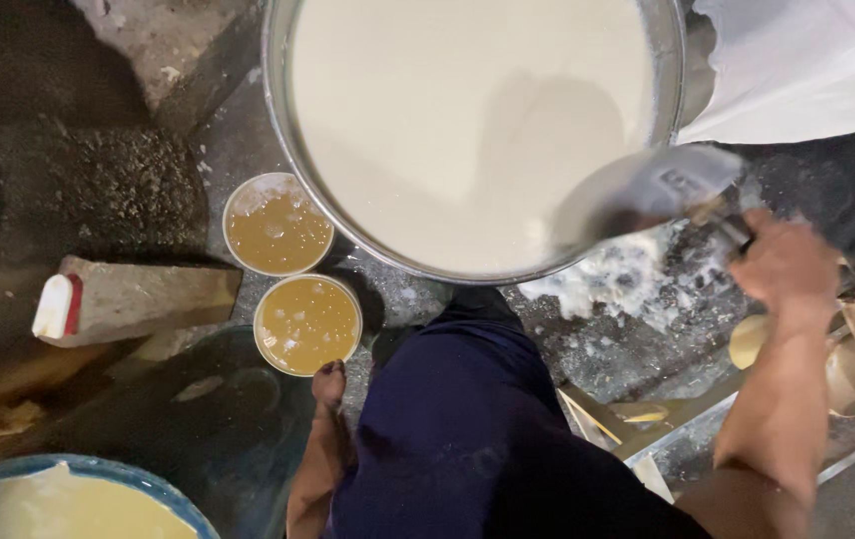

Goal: The person uses a long-handled metal ladle to skim yellowish liquid off the surface of a large vat of white liquid and pours the skimmings into bowls on the floor. They repeat the skimming on a second vat and continue ladling from the first vat, moving between the vats.

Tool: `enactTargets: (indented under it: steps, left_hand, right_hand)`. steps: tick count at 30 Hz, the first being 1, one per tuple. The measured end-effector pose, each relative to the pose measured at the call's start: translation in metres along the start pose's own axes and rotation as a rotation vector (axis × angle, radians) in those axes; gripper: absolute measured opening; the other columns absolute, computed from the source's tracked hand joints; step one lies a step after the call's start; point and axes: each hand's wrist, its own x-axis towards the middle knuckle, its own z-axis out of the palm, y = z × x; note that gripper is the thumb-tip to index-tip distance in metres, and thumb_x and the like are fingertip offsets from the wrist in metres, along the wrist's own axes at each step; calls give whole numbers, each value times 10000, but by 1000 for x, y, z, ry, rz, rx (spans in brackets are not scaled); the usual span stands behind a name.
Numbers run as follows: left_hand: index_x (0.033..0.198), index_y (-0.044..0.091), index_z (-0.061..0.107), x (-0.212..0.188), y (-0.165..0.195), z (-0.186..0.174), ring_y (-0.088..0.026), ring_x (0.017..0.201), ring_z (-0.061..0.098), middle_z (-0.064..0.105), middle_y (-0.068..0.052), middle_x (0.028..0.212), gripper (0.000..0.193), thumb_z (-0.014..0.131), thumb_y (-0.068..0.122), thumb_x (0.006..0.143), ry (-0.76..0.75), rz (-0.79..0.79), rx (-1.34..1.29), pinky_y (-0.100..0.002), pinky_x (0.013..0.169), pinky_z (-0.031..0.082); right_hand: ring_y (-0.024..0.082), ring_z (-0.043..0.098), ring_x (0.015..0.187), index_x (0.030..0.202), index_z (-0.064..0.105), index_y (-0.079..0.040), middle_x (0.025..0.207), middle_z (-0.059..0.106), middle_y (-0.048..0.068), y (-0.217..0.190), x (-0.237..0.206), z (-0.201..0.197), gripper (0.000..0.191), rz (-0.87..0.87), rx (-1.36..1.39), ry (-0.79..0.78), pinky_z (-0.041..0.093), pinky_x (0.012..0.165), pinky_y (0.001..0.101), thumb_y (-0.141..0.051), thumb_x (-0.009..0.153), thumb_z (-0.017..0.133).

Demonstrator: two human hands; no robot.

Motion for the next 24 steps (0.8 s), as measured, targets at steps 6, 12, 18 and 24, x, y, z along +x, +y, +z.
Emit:
enactTargets:
  steps: [6, 12, 18, 24]
  left_hand:
    - [798, 31, 689, -3, 0, 14, -134, 596, 537, 610, -42, 672, 327, 624, 269, 1013, -41, -2, -411, -306, 557, 414]
    - [806, 35, 678, -20, 6, 25, -100, 599, 547, 613, -5, 692, 241, 642, 191, 987, 13, -52, -630, -279, 538, 414]
    - [893, -2, 682, -49, 17, 23, -133, 624, 544, 635, -38, 747, 238, 589, 173, 1026, 59, -139, -645, -281, 547, 411]
    - [987, 17, 670, -71, 7, 33, -170, 705, 658, 686, -67, 863, 183, 568, 169, 986, 84, -333, -823, -317, 599, 543]
  right_hand:
    - [431, 719, 869, 1119, 686, -116, 943, 746, 216, -3, 60, -21, 320, -44, 67, 300, 573, 784, 535, -303, 880, 789]
    - [368, 733, 674, 1197, 685, 16, 767, 711, 181, -70, 172, 25, 413, -288, 116, 974, 584, 562, 489, -351, 1026, 768]
    - [429, 731, 845, 1219, 601, -50, 921, 718, 198, -135, 246, 76, 291, -157, 726, 677, 604, 757, 533, -19, 931, 619]
    - [471, 701, 885, 1131, 602, -34, 1019, 724, 242, -140, 238, 111, 299, -164, 547, 678, 559, 773, 564, -15, 844, 685]
